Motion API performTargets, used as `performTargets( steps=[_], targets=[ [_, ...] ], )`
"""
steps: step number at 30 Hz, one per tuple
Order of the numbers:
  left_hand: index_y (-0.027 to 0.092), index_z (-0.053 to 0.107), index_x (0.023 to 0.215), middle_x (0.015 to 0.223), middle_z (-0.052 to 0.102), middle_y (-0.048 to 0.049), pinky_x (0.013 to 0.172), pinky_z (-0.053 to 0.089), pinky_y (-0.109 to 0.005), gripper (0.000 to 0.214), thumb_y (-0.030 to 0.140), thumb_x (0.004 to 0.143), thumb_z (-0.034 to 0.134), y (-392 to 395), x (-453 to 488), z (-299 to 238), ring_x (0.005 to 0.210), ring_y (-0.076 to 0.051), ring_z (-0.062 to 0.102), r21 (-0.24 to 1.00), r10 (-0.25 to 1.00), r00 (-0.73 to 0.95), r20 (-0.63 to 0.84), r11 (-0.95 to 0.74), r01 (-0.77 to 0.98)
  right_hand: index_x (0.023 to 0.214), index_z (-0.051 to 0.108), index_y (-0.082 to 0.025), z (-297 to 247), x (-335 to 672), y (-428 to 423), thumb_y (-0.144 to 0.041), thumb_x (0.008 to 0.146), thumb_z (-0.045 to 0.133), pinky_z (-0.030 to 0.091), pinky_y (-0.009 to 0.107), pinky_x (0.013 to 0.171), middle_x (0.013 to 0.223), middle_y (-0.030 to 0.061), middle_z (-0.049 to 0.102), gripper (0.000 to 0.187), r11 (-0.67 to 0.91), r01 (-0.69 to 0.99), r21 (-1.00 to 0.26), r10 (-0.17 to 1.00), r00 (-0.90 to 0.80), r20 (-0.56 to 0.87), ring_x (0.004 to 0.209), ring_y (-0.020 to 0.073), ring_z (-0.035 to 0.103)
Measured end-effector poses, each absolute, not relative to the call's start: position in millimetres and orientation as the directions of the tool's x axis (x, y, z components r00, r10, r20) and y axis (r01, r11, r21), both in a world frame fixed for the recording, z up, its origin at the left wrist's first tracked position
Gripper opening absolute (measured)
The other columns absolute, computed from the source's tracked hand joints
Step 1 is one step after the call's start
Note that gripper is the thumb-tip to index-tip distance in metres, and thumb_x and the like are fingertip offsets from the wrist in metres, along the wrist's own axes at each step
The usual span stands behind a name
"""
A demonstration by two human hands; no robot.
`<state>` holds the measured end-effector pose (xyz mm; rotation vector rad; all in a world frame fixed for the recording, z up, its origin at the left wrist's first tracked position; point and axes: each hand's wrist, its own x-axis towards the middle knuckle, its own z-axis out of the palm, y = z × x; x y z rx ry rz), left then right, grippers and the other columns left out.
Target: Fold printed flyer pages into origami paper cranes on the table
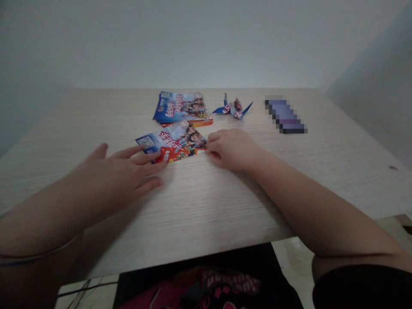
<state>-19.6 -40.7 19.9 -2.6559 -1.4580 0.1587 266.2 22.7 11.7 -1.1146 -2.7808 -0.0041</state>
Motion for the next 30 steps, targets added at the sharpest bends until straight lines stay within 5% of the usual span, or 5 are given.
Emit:
performTargets(
  steps=[7,10,13,18,30],
  targets=[
    [0.029,0.079,0.091,0.106,0.079,-0.0058,0.100,0.045,-0.068,0.013,0.028,0.093,0.066,-36.4,-30.6,30.7,0.104,-0.035,0.069,-0.260,0.836,0.548,-0.004,-0.530,0.807,0.092,0.081,-0.021,10.5,271.4,23.4,-0.023,0.092,0.057,0.045,0.033,0.073,0.102,0.0071,0.079,0.024,0.729,0.680,-0.073,0.683,-0.718,0.133,0.091,0.0218,0.069],
    [0.023,0.077,0.082,0.096,0.075,-0.0105,0.073,0.054,-0.047,0.026,0.032,0.098,0.059,-36.1,-16.6,43.9,0.085,-0.031,0.070,-0.291,0.869,0.494,0.009,-0.470,0.833,0.092,0.080,-0.020,11.5,268.9,22.5,-0.022,0.092,0.056,0.044,0.033,0.074,0.103,0.0076,0.079,0.024,0.738,0.672,-0.060,0.673,-0.729,0.124,0.092,0.0222,0.070],
    [0.018,0.077,0.093,0.103,0.073,-0.0158,0.075,0.054,-0.046,0.028,0.033,0.101,0.054,-33.6,-3.9,46.0,0.095,-0.034,0.068,-0.298,0.855,0.489,0.175,-0.427,0.854,0.092,0.078,-0.019,13.4,264.2,20.0,-0.023,0.091,0.057,0.044,0.034,0.075,0.104,0.0077,0.078,0.022,0.742,0.669,-0.034,0.668,-0.735,0.114,0.094,0.0231,0.070],
    [0.018,0.070,0.131,0.132,0.073,-0.0104,0.106,0.049,-0.043,0.034,0.023,0.106,0.048,-17.9,-1.5,19.5,0.122,-0.027,0.066,-0.165,0.682,0.717,0.141,-0.698,0.697,0.092,0.076,-0.016,12.4,257.3,13.8,-0.027,0.094,0.058,0.044,0.035,0.075,0.099,0.0101,0.077,0.021,0.717,0.695,0.041,0.683,-0.714,0.151,0.095,0.0257,0.069],
    [0.015,0.066,0.120,0.108,0.077,-0.0099,0.071,0.052,-0.033,0.026,0.017,0.106,0.044,-19.9,11.0,23.6,0.095,-0.026,0.075,-0.215,0.762,0.639,0.105,-0.609,0.763,0.102,0.076,-0.020,9.9,242.5,8.6,-0.025,0.095,0.061,0.046,0.036,0.079,0.102,0.0084,0.079,0.017,0.743,0.668,0.030,0.626,-0.711,0.321,0.097,0.0259,0.069]
  ],
)
